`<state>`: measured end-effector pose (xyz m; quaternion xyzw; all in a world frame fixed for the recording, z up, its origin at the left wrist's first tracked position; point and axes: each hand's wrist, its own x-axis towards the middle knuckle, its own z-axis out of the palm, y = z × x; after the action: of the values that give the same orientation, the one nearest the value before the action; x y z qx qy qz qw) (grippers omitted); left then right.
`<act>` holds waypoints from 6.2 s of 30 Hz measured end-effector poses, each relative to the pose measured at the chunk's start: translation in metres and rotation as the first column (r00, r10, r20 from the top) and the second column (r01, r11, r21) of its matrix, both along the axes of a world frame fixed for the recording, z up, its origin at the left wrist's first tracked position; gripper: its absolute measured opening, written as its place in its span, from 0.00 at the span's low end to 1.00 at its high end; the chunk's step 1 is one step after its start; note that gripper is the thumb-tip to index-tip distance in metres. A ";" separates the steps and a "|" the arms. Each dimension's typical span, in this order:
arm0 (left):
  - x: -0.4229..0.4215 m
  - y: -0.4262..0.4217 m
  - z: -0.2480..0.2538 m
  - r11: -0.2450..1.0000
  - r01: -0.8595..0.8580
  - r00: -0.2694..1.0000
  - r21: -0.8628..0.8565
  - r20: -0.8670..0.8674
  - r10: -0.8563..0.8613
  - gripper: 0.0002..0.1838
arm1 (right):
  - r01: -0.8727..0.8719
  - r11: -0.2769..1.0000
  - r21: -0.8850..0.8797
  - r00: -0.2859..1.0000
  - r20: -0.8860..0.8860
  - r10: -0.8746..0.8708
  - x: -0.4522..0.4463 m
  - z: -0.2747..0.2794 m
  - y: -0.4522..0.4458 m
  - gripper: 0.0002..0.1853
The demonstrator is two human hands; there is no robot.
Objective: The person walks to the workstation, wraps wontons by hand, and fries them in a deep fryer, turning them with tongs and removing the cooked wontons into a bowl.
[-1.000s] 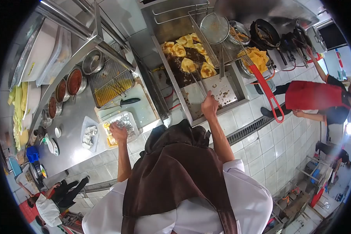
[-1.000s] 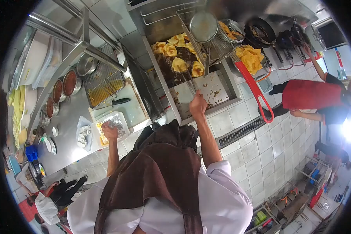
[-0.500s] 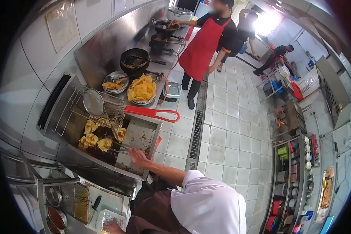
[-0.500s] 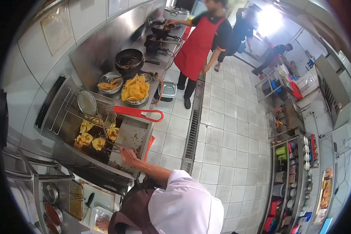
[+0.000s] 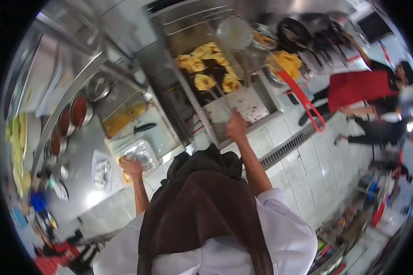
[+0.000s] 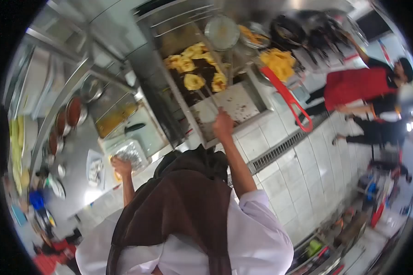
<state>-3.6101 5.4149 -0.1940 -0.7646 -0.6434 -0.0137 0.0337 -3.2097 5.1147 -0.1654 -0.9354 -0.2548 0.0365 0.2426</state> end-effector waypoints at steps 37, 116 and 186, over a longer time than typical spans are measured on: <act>-0.001 -0.019 0.040 0.977 -0.045 0.979 -0.209 0.185 0.085 0.37 | -0.089 0.954 -0.285 0.990 0.083 0.117 0.068 0.030 -0.019 0.28; -0.003 -0.017 0.033 0.974 -0.067 0.971 -0.215 0.211 0.113 0.37 | -0.124 0.968 -0.220 0.992 -0.049 0.116 0.004 0.018 0.035 0.27; -0.089 0.027 0.049 0.918 0.339 0.941 -0.206 0.091 -0.327 0.09 | -0.007 0.992 -0.124 1.000 0.021 0.010 -0.006 0.056 0.036 0.19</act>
<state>-3.6995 5.4415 -0.1446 -0.8612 -0.5023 0.0304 -0.0711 -3.2159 5.1502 -0.1098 -0.9479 -0.2584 0.0432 0.1812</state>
